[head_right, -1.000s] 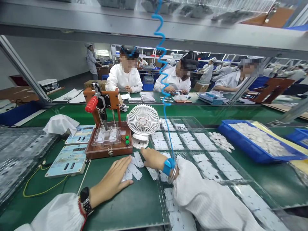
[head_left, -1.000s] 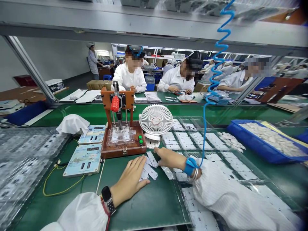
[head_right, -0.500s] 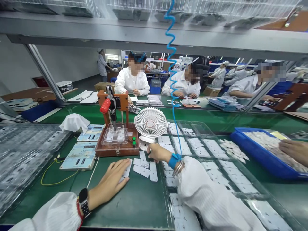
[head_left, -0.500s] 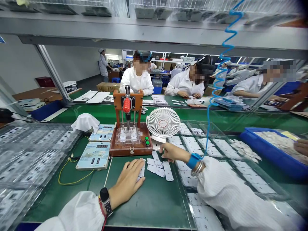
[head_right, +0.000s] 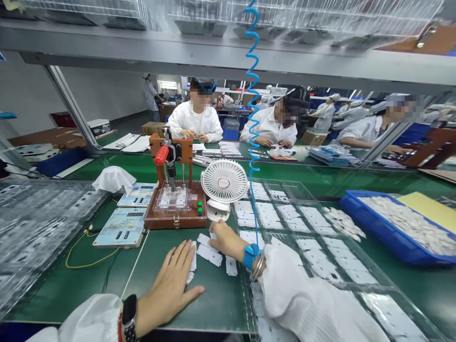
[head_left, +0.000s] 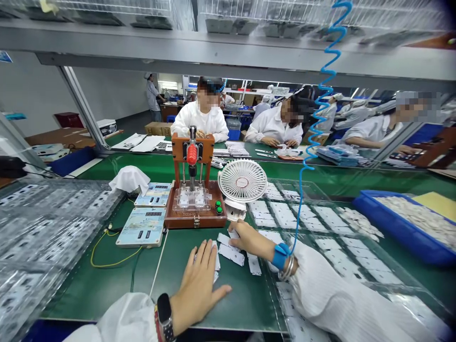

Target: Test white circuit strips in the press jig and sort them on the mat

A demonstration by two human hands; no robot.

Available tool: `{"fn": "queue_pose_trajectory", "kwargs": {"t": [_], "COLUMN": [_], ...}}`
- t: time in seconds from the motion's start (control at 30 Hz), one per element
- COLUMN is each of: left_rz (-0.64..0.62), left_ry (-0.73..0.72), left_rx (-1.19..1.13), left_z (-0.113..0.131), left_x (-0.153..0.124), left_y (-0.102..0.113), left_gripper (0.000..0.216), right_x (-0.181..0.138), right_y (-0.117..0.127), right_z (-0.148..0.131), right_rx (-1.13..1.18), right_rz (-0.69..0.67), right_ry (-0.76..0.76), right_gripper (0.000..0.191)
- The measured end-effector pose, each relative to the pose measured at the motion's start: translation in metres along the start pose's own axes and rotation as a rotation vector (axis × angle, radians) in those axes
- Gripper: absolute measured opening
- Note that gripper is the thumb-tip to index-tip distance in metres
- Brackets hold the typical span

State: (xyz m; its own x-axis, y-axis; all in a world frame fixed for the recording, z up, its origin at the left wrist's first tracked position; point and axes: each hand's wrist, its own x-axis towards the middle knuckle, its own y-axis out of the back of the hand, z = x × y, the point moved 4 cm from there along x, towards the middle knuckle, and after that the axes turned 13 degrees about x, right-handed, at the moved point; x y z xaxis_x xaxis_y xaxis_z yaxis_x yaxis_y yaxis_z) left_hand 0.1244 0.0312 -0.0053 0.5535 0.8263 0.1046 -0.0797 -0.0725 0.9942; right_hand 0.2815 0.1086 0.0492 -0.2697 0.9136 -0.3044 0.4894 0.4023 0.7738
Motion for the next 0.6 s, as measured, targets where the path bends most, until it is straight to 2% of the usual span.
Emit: {"fn": "queue_pose_trajectory", "kwargs": {"t": [0.07,0.13,0.23,0.37,0.6], "left_rz": [-0.005,-0.006,-0.011,-0.015,0.060], "left_ry": [-0.006,0.025,0.081,0.085,0.103], "left_rx": [0.017,0.037,0.056,0.061,0.045], "left_z": [0.006,0.007,0.002,-0.005,-0.016], "left_x": [-0.001,0.004,0.018,0.033,0.013], "left_y": [-0.002,-0.003,-0.002,0.000,0.000], "left_gripper": [0.080,0.074,0.067,0.069,0.055], "right_x": [-0.001,-0.002,-0.001,-0.005,-0.013], "right_y": [-0.004,-0.008,-0.011,-0.010,0.006], "right_z": [0.004,0.007,0.010,0.009,0.007], "right_rx": [0.016,0.031,0.047,0.043,0.050], "right_rz": [0.020,0.047,0.072,0.062,0.047], "right_ry": [0.012,0.028,0.037,0.037,0.043], "right_gripper": [0.033,0.032,0.029,0.031,0.035]}}
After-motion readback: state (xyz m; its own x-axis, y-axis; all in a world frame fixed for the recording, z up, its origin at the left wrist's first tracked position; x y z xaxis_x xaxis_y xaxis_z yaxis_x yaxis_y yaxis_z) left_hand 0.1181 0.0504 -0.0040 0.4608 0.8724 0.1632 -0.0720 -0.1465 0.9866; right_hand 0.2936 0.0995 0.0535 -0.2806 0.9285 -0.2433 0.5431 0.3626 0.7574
